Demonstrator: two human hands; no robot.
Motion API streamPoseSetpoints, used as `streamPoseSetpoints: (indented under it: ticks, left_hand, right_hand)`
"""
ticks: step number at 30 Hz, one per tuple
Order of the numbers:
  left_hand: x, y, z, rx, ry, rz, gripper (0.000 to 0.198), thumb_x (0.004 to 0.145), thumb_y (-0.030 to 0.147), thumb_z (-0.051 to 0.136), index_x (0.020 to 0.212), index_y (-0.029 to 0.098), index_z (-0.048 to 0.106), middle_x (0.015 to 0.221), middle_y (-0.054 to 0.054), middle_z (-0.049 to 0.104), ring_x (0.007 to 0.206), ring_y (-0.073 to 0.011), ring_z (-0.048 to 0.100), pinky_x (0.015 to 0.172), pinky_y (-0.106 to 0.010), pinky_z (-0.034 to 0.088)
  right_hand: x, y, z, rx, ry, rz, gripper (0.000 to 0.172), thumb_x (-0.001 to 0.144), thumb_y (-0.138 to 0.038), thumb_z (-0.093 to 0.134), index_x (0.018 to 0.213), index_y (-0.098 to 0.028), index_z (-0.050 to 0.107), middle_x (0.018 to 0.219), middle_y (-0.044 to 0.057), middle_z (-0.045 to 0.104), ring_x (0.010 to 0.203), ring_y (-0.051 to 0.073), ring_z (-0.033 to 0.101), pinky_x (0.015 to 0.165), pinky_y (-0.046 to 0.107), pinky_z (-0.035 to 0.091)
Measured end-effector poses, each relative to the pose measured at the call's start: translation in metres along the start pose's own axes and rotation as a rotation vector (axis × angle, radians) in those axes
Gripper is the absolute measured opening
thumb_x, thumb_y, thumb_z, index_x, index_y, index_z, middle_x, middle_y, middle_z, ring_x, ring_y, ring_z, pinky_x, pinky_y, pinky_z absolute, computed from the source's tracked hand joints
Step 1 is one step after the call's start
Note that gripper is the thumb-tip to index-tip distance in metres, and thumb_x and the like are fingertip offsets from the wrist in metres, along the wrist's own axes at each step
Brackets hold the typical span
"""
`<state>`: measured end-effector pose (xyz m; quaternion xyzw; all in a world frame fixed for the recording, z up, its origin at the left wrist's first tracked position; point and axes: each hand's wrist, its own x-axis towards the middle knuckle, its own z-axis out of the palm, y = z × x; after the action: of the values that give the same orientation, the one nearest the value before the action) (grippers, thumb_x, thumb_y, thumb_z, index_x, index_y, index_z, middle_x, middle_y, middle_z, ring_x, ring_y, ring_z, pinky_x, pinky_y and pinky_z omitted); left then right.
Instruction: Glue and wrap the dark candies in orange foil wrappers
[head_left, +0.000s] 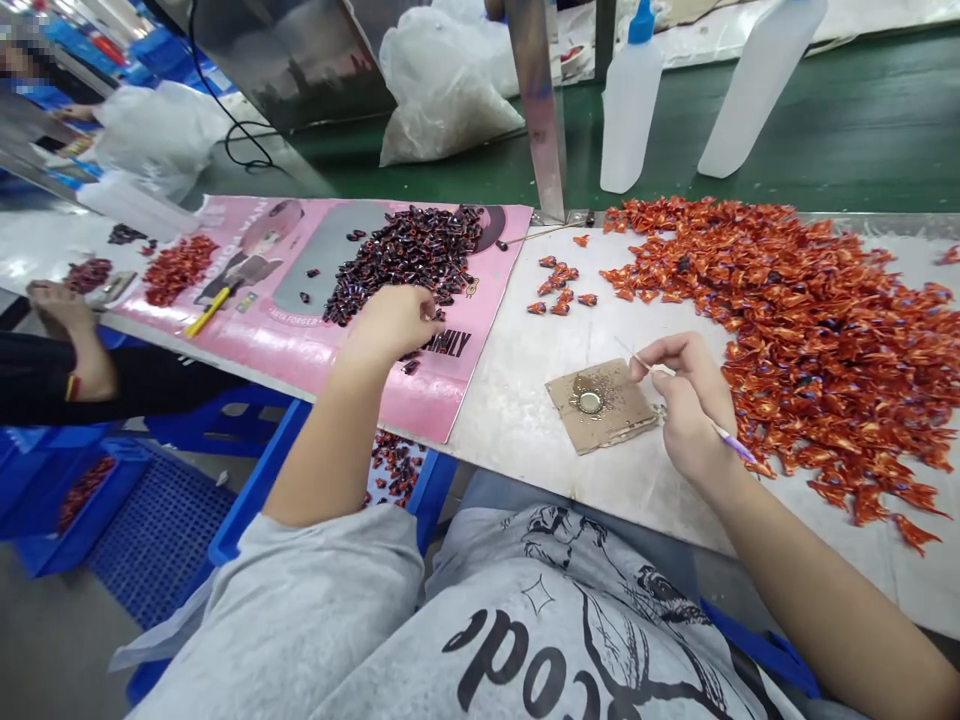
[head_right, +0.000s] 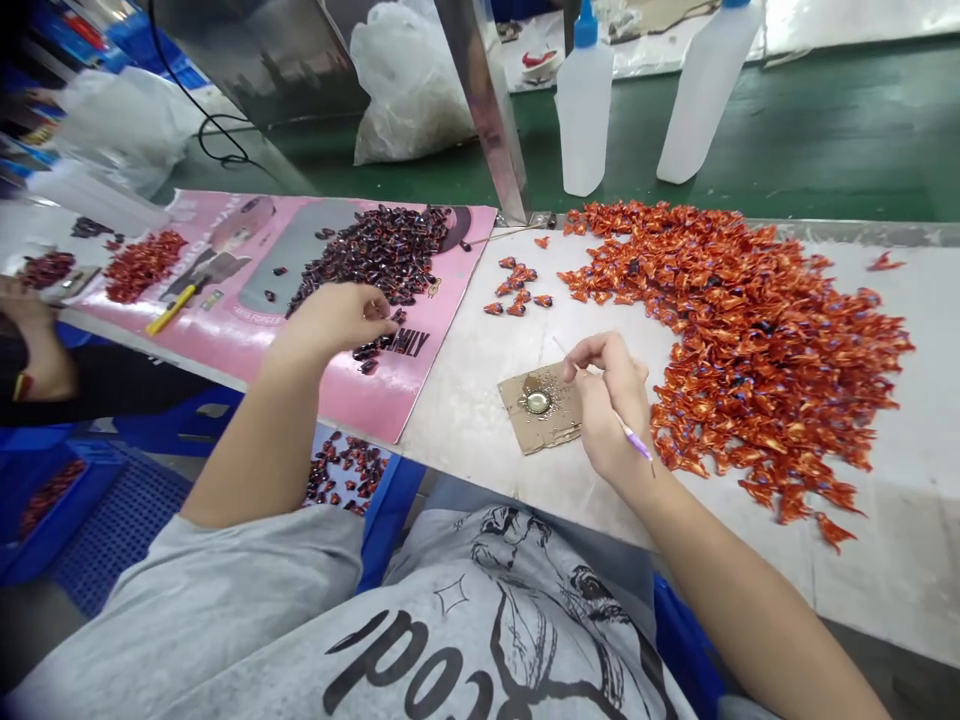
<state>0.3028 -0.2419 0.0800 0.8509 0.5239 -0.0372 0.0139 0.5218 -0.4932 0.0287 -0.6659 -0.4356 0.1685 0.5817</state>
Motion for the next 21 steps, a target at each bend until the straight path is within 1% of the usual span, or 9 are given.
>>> streamPoseSetpoints:
  ticks: [2,4,8,10,13,15,17,19,21]
  left_hand:
    - [-0.015,-0.002,0.018,-0.027,0.006,-0.051,0.014,0.072,0.033,0.07,0.079,0.022,0.065,0.078,-0.011,0.072,0.083,-0.0336,0.068,0.078,-0.041,0.051]
    - [-0.024,-0.001,0.038,-0.083,0.065,-0.055,0.014,0.076,0.03,0.067,0.086,0.021,0.065,0.083,-0.013,0.072,0.089,-0.0369,0.068,0.082,-0.045,0.05]
    - [-0.033,0.0,0.065,-0.267,0.231,0.047,0.011,0.081,0.019,0.058,0.089,0.023,0.064,0.097,-0.013,0.069,0.103,-0.0354,0.064,0.095,-0.046,0.046]
    - [-0.038,0.002,0.07,-0.382,0.281,0.086,0.008,0.083,0.019,0.059,0.086,0.024,0.064,0.095,-0.012,0.067,0.101,-0.0325,0.064,0.096,-0.045,0.046]
    - [-0.052,0.012,0.07,-0.575,0.374,0.125,0.006,0.083,0.02,0.062,0.082,0.024,0.067,0.093,-0.009,0.066,0.089,-0.025,0.065,0.088,-0.04,0.051]
    - [-0.063,0.024,0.07,-0.725,0.462,0.145,0.005,0.083,0.022,0.064,0.083,0.024,0.069,0.1,-0.007,0.068,0.087,-0.021,0.066,0.08,-0.036,0.055]
    - [-0.075,0.036,0.073,-0.914,0.513,0.163,0.005,0.083,0.026,0.067,0.086,0.024,0.071,0.109,-0.006,0.07,0.085,-0.0174,0.067,0.073,-0.032,0.056]
    - [-0.085,0.048,0.077,-1.152,0.485,0.18,0.008,0.082,0.03,0.072,0.086,0.024,0.073,0.109,-0.005,0.072,0.074,-0.0128,0.067,0.065,-0.028,0.057]
    - [-0.094,0.058,0.08,-1.386,0.387,0.178,0.015,0.078,0.035,0.079,0.085,0.023,0.074,0.105,-0.004,0.076,0.063,-0.0091,0.065,0.062,-0.025,0.057]
  right_hand:
    - [0.001,0.005,0.001,-0.03,-0.082,-0.064,0.014,0.077,-0.014,0.044,0.077,-0.023,0.055,0.072,0.0,0.065,0.076,0.021,0.061,0.074,0.038,0.044]
    - [0.003,0.009,0.004,-0.04,-0.144,-0.146,0.015,0.074,-0.011,0.044,0.07,-0.023,0.051,0.063,-0.002,0.063,0.067,0.02,0.06,0.074,0.04,0.044]
    - [0.004,0.019,0.011,-0.133,-0.209,-0.189,0.02,0.073,-0.006,0.046,0.063,-0.022,0.048,0.058,-0.002,0.062,0.063,0.02,0.058,0.088,0.049,0.044]
    - [0.004,0.023,0.014,-0.16,-0.257,-0.161,0.023,0.073,-0.004,0.045,0.06,-0.022,0.048,0.055,-0.001,0.06,0.062,0.019,0.056,0.093,0.052,0.042]
    - [0.003,0.024,0.016,-0.18,-0.304,-0.145,0.025,0.075,-0.003,0.044,0.058,-0.022,0.049,0.053,-0.002,0.059,0.059,0.017,0.05,0.095,0.052,0.041]
    - [0.003,0.023,0.017,-0.204,-0.33,-0.158,0.025,0.076,-0.004,0.044,0.059,-0.022,0.05,0.053,-0.002,0.06,0.058,0.016,0.046,0.095,0.053,0.04]
    - [0.003,0.02,0.017,-0.233,-0.348,-0.154,0.024,0.076,-0.004,0.043,0.06,-0.021,0.05,0.054,-0.002,0.061,0.057,0.016,0.044,0.094,0.054,0.038]
    - [0.003,0.017,0.016,-0.262,-0.35,-0.131,0.024,0.077,-0.004,0.042,0.06,-0.021,0.049,0.054,-0.003,0.06,0.056,0.015,0.043,0.094,0.055,0.037]
    - [0.004,0.014,0.014,-0.264,-0.369,-0.104,0.026,0.078,-0.005,0.042,0.058,-0.021,0.048,0.053,-0.003,0.058,0.054,0.014,0.042,0.096,0.054,0.038]
